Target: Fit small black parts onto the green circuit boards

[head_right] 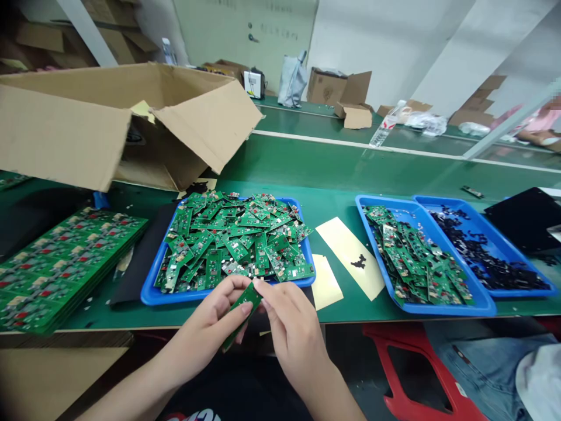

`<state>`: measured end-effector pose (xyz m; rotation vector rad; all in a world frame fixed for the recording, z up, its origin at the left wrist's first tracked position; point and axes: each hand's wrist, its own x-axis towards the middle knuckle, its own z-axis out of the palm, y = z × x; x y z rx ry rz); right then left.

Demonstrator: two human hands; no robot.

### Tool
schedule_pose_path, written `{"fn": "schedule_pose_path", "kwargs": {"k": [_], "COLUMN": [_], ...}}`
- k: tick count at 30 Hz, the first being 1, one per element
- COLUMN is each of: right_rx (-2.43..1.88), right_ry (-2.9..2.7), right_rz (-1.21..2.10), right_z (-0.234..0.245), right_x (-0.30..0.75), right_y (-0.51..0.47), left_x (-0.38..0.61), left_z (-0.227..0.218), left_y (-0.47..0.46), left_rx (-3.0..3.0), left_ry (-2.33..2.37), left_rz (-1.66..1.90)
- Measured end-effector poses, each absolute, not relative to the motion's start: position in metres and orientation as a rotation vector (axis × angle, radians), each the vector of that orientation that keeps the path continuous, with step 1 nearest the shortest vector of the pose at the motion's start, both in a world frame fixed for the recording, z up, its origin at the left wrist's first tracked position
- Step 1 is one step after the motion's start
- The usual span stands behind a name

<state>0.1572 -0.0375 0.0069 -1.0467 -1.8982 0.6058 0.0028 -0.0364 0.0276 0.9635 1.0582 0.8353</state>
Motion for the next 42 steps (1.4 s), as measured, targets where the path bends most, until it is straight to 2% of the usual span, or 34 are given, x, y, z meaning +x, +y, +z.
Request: {"fn": "schedule_pose_path", "kwargs": {"k": [19, 42], "right_rx": [-1.188, -1.195], "right_ry": [-2.069, -2.076], "right_rz": [0.350, 0.338], "right_z": [0.008, 0.008], "right_x": [0.159, 0.153], "right_y": [-0.041, -0.041], "left_x": [0.007, 0.010], "left_z": [0.025, 0.015], "left_y": [-0.041, -0.040], "left_rx": [1.175, 1.239], "left_ry": [1.228, 1.217], "left_rz": [0.807, 0.843]}}
